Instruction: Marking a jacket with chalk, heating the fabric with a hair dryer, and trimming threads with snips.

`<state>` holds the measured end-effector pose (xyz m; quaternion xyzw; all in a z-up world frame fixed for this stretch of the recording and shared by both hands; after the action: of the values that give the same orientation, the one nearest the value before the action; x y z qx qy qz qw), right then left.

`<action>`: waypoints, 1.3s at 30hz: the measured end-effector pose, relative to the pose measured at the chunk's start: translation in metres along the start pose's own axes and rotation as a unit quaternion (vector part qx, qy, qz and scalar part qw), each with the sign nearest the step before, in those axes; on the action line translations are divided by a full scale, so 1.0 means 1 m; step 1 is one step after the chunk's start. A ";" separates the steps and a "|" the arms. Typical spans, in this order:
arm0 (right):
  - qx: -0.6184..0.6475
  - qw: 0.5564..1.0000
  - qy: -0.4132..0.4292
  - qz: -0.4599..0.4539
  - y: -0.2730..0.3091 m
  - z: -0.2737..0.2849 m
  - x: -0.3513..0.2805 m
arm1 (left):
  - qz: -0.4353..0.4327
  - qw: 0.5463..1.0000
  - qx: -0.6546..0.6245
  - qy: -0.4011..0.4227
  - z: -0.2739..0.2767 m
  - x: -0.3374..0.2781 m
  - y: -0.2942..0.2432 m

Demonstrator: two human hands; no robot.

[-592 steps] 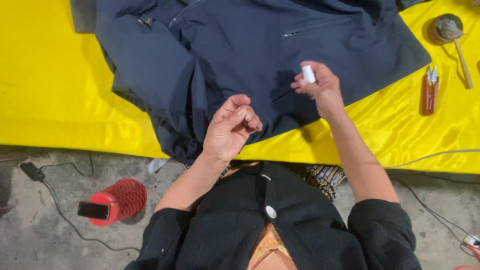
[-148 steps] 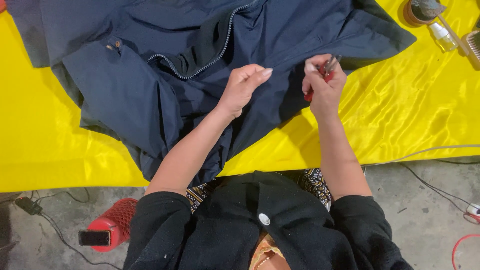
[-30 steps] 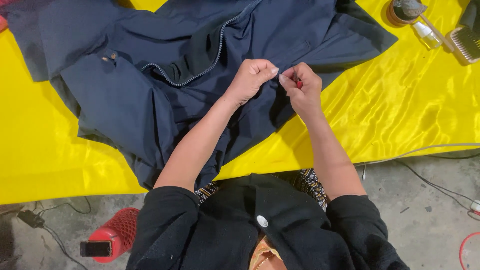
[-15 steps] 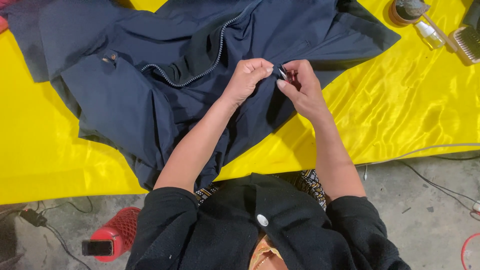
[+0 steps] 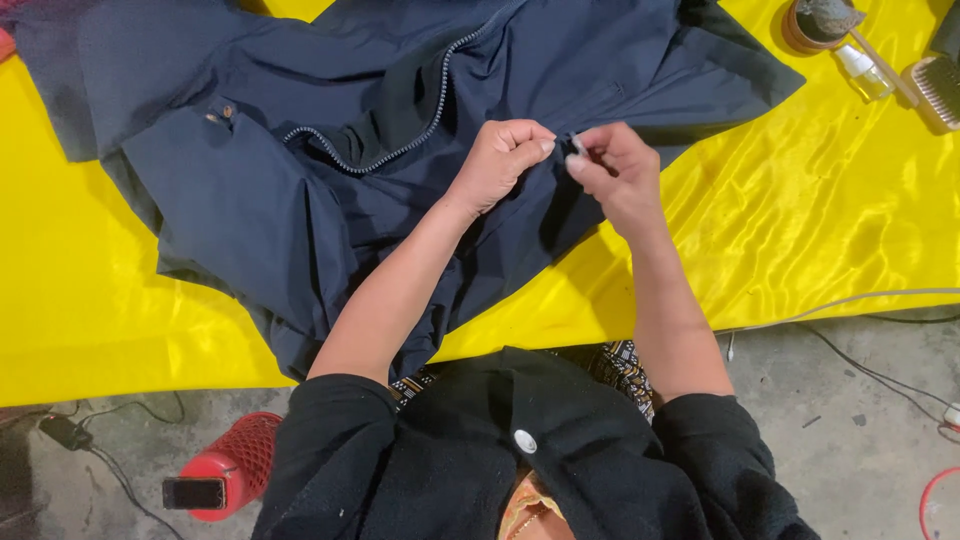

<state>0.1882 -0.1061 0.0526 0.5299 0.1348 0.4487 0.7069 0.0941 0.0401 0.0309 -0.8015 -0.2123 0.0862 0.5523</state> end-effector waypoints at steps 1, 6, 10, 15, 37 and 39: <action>0.041 0.999 0.004 -0.013 -0.003 -0.001 0.000 | -0.003 1.000 0.004 0.002 -0.003 -0.001 -0.003; 0.060 0.998 -0.012 -0.020 -0.007 -0.012 0.000 | -0.002 1.000 0.004 0.005 0.004 0.003 0.016; -0.022 0.989 -0.144 -0.036 -0.011 0.018 0.005 | 0.008 1.000 0.019 0.003 -0.005 -0.003 -0.005; -0.210 0.934 -0.263 0.119 0.019 0.031 0.000 | -0.260 0.841 0.475 0.020 0.006 0.001 -0.043; -0.055 0.912 0.288 -0.287 0.028 -0.004 0.018 | 0.155 0.736 0.651 0.100 0.016 -0.042 -0.048; -0.031 0.879 0.353 -0.318 -0.009 -0.013 0.025 | 0.248 0.729 0.626 0.128 0.028 -0.059 -0.039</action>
<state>0.1977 -0.0790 0.0461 0.2430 0.5231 0.3606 0.7330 0.0212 0.0497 0.0510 -0.3022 0.1688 0.2302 0.9095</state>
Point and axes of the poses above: each hand's wrist, its own x-axis towards the middle knuckle, its own z-axis out of the back of the hand, y = z × x, the point moved 6 cm from there along x, towards the middle knuckle, and after that the axes turned 12 degrees about -x, right-handed, at the moved point
